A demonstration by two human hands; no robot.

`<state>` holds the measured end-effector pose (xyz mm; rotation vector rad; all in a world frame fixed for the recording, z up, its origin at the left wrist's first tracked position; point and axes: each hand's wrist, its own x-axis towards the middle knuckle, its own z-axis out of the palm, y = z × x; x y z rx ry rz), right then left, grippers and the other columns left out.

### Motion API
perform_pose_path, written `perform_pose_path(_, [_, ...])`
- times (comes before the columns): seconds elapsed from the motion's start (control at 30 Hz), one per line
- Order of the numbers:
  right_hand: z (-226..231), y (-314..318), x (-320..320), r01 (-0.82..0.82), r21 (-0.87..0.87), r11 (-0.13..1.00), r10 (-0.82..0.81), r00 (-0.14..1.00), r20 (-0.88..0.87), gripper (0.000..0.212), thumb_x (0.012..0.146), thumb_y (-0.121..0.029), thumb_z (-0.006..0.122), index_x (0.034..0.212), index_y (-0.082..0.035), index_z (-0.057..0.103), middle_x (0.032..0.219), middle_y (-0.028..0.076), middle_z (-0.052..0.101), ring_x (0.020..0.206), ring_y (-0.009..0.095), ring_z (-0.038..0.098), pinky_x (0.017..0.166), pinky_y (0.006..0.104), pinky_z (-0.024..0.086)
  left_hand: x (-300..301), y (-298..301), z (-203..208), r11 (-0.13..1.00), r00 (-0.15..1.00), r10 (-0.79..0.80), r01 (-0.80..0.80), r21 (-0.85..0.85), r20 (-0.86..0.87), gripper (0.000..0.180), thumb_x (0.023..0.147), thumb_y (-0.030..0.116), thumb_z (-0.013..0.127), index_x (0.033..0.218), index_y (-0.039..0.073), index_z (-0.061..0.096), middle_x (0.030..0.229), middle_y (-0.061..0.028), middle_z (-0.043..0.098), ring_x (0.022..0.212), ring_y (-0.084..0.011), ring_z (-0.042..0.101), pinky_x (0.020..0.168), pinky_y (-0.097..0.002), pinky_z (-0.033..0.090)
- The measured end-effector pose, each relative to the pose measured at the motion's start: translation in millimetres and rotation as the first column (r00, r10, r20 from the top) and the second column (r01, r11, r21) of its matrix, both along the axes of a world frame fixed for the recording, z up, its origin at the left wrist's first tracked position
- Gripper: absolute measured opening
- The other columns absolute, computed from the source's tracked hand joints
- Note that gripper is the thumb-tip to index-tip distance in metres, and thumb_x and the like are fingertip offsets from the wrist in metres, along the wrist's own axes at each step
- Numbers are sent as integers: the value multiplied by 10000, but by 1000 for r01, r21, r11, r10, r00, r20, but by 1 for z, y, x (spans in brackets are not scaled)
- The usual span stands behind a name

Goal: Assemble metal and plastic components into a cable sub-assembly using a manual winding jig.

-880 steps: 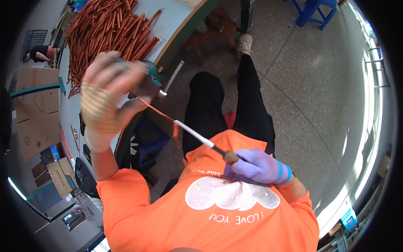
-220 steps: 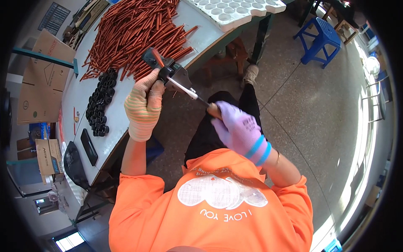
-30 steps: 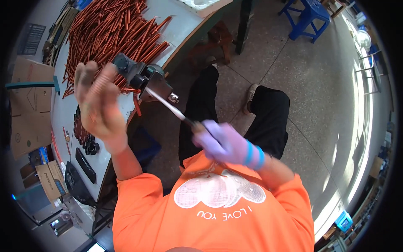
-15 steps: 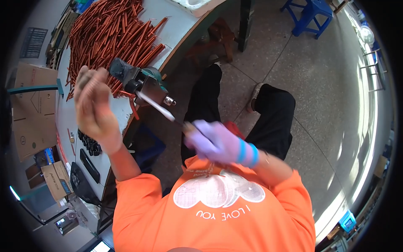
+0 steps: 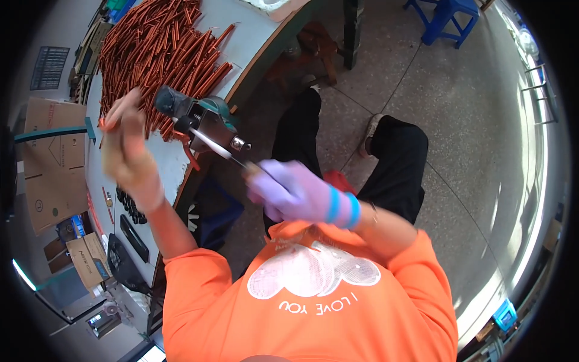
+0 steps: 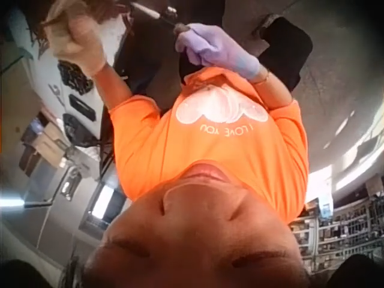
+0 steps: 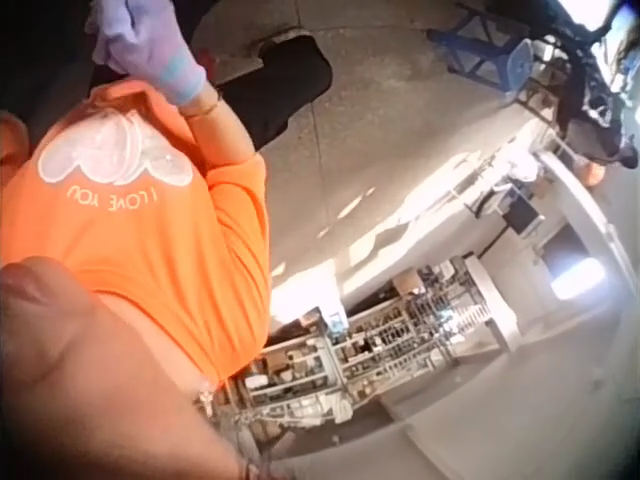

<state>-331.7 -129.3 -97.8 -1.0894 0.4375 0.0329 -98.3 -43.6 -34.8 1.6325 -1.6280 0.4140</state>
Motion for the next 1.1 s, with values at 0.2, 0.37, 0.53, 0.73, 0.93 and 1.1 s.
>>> perform_pose_path(0.2, [-28, 12, -70, 103, -337, 936, -55, 987, 150, 269, 1004, -193, 481, 867, -4, 614, 696, 42, 610, 556, 169, 511, 523, 290, 418, 8, -10, 3, 999, 950, -37, 44, 16, -312, 437, 763, 172, 712, 1184, 57, 673, 1074, -76, 650, 1058, -188, 587, 982, -369, 454])
perform_pose_path(0.37, [-21, 28, -76, 76, -117, 990, -55, 982, 180, 332, 1022, -215, 452, 851, 1, 638, 671, 50, 584, 569, 148, 508, 603, 264, 437, -32, -14, 26, 948, 804, -258, 103, 302, 536, 326, 847, 194, 664, 1122, 25, 709, 1056, -46, 677, 1013, -206, 603, 1013, -380, 448])
perform_pose_path(0.53, [11, -7, 19, -25, 267, 963, 8, 998, 65, 360, 1018, -287, 471, 805, -23, 592, 591, 42, 549, 441, 127, 432, 447, 256, 378, -12, -15, 19, 979, 899, 178, -121, 164, -401, 379, 749, 116, 718, 1126, 125, 685, 1021, 8, 657, 1014, -204, 604, 1025, -392, 452])
perform_pose_path(0.73, [-33, 25, -100, 69, -110, 991, -54, 990, 128, 308, 1014, -216, 482, 804, -24, 599, 620, 30, 568, 541, 128, 531, 523, 232, 417, -27, -19, 27, 946, 999, -9, 25, 323, -51, 270, 852, 96, 653, 1117, 78, 701, 1036, -8, 682, 925, -145, 629, 917, -308, 494])
perform_pose_path(0.93, [-4, 4, -8, -89, 325, 942, 57, 993, 105, 459, 1042, -352, 420, 785, -29, 620, 552, 19, 520, 425, 96, 393, 454, 233, 368, -9, -24, 25, 963, 988, 46, -83, 256, 147, 257, 866, 81, 662, 1119, 62, 706, 978, -4, 669, 945, -127, 633, 894, -297, 514])
perform_pose_path(1.1, [-10, 3, -24, 6, 174, 985, -23, 995, 92, 445, 1044, -310, 401, 781, -28, 623, 538, 21, 511, 419, 88, 389, 429, 228, 339, 5, -14, 24, 968, 803, 159, -14, 249, -574, 265, 833, 39, 677, 1096, 59, 706, 929, -6, 651, 925, -141, 634, 880, -304, 523])
